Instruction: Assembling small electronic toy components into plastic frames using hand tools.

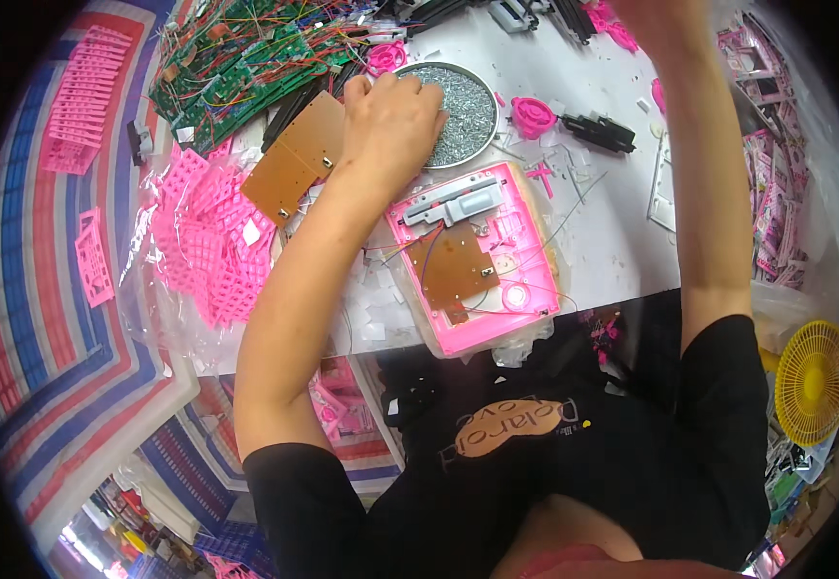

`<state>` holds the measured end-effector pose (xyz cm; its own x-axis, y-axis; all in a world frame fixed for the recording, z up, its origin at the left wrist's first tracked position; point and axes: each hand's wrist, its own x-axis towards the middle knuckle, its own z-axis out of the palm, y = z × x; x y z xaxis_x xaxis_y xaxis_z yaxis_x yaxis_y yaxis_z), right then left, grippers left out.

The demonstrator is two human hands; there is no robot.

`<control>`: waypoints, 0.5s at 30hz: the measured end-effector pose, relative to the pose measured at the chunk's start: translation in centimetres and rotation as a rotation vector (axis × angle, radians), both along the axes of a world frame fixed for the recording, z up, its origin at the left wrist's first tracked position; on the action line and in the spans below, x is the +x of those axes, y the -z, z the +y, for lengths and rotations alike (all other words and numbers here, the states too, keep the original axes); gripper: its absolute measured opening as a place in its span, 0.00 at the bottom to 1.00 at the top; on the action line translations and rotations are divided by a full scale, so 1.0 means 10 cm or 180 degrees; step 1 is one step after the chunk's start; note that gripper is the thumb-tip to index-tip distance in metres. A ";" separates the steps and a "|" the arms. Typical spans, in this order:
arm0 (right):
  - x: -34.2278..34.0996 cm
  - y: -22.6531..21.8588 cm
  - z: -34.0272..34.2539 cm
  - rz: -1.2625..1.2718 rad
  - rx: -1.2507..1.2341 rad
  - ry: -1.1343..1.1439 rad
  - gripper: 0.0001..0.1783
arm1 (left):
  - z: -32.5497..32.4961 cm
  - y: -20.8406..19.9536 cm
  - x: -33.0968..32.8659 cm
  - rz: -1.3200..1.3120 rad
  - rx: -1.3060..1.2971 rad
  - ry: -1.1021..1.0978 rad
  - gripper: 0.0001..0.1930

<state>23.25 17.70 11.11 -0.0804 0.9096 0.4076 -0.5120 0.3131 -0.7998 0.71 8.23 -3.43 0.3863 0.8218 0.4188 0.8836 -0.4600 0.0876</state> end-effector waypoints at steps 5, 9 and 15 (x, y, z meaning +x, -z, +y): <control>-0.22 -0.15 0.03 -0.2095 0.0386 -0.0408 0.25 | 0.07 0.00 -0.10 0.0207 -0.0179 0.0005 0.08; -0.39 0.00 -0.47 -0.1467 0.0253 -0.0653 0.24 | -0.14 -0.17 -0.17 -0.0078 0.0192 -0.0214 0.05; -0.14 0.41 -1.22 -0.0069 0.0630 -0.1533 0.15 | -1.04 -0.46 0.21 -0.1588 -0.0561 0.0360 0.04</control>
